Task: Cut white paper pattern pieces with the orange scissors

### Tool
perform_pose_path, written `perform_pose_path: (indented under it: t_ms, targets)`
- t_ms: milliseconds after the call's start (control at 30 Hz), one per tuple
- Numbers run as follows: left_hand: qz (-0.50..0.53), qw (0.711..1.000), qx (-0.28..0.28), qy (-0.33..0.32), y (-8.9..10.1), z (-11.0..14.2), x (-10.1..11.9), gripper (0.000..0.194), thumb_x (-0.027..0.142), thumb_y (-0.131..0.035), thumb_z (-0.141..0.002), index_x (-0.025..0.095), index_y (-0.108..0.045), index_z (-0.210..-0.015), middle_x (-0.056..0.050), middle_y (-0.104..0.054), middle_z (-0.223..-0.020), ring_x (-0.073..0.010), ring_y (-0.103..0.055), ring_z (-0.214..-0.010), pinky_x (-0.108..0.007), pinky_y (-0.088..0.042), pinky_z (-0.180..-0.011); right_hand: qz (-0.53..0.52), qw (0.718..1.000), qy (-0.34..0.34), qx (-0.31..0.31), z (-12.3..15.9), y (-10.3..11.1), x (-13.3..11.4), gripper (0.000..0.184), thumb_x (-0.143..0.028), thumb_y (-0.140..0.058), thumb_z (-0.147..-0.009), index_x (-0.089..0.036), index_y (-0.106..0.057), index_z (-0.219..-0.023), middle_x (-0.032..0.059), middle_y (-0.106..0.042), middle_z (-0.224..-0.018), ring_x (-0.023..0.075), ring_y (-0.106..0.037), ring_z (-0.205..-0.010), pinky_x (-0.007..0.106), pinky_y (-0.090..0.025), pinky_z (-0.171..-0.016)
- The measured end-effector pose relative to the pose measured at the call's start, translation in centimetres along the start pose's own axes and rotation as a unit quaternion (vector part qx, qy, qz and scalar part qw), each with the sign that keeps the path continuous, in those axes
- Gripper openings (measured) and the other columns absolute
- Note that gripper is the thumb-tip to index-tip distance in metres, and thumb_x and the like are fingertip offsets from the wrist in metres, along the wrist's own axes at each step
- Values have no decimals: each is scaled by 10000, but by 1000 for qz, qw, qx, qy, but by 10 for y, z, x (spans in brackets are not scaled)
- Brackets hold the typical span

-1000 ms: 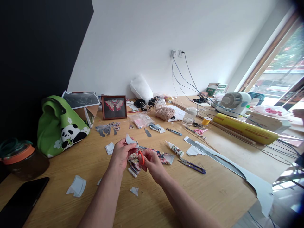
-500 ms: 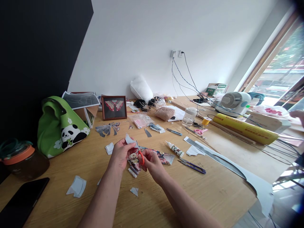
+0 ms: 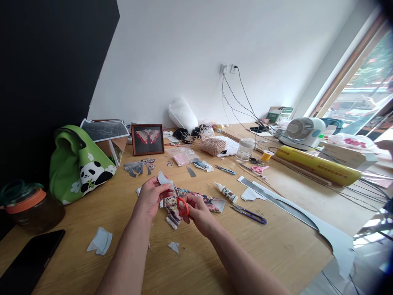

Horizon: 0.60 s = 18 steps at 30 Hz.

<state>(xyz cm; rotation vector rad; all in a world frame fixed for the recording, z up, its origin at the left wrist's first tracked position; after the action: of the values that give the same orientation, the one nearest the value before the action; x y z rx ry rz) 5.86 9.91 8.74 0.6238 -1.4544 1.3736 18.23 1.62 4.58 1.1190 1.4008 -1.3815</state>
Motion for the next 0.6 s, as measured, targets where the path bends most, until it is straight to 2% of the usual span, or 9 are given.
perform_pose_path:
  t_ms: [200, 600]
  targets:
    - [-69, 997, -23, 1, 3, 5, 8, 360, 67, -749, -528, 103, -655, -874, -15, -652, -653, -113, -591, -517, -215, -504, -463, -30, 998, -10, -61, 2, 1, 1, 386, -484, -713, -711, -154, -517, -672, -17, -564, -592, 52, -394, -415, 207, -258, -432]
    - [-129, 989, -61, 24, 10, 8, 16, 434, 57, -788, -510, 102, -655, -921, -20, -661, -649, -116, -599, -530, -224, -509, -507, -12, 997, -15, -79, 2, 4, 3, 350, -444, -713, -730, -156, -520, -681, -37, -527, -577, 52, -386, -422, 204, -255, -435]
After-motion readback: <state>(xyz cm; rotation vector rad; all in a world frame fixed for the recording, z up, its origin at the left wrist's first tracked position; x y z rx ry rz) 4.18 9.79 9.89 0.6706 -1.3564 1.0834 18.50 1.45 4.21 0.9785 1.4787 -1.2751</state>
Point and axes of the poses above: each hand's wrist, its own z-axis away from the middle knuckle, its own y-axis out of the back of the hand, x = y × z, the point moved 2 cm from there along -z, towards the middle knuckle
